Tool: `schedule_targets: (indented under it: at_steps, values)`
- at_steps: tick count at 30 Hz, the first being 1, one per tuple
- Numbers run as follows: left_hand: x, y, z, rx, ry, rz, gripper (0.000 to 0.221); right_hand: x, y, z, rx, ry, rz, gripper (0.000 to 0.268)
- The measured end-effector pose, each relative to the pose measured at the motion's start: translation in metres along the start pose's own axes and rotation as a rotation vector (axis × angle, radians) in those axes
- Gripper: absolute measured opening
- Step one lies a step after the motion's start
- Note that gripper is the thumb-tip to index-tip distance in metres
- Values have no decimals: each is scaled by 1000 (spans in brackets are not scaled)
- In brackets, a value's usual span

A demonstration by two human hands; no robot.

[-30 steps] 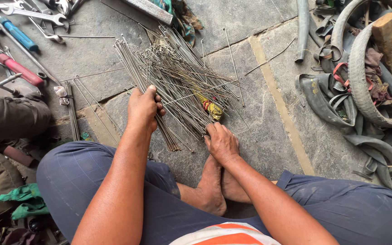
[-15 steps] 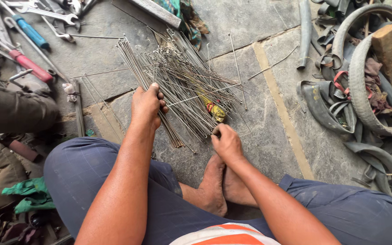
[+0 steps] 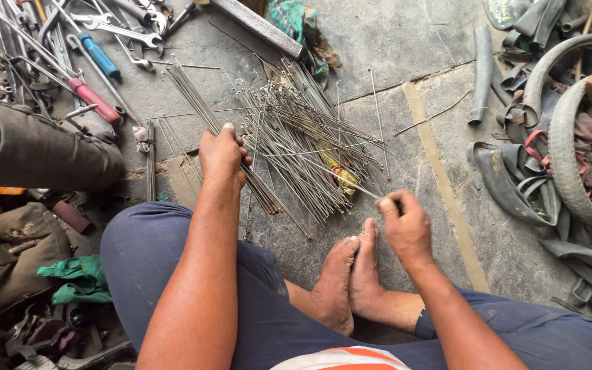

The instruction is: The person sorts through a bundle of thin metal rods by picking them up and checking their length and straightness.

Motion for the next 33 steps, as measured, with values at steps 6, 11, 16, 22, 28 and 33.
schedule_targets:
  at_steps: [6,11,16,22,28,33]
  values:
    - [11,8,-4,-69,-99,-57,15,2,-30,-18,-639,-77,118,4]
    - [16,15,-13,-83,-178,-166,14,12,-60,-14,-712,-69,239,6]
    - [23,23,-23,-153,-168,-310,13,14,-72,-11,-514,-164,267,8]
    - [31,26,-23,-260,-178,-356,17,19,-52,-27,-520,-190,241,14]
    - [31,27,-27,-262,-200,-372,15,15,-60,-40,-512,-120,319,11]
    - [34,30,-31,-265,-241,-419,13,9,-55,-39,-507,-126,266,11]
Point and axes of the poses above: each hand's wrist, its own x-axis away from the middle knuckle, its own y-axis out of the palm, z = x × y, the point moved 3 cm from there along -x, towards the middle knuckle, and after that the axes turned 2 degrees about x, right-handed, at the moved point
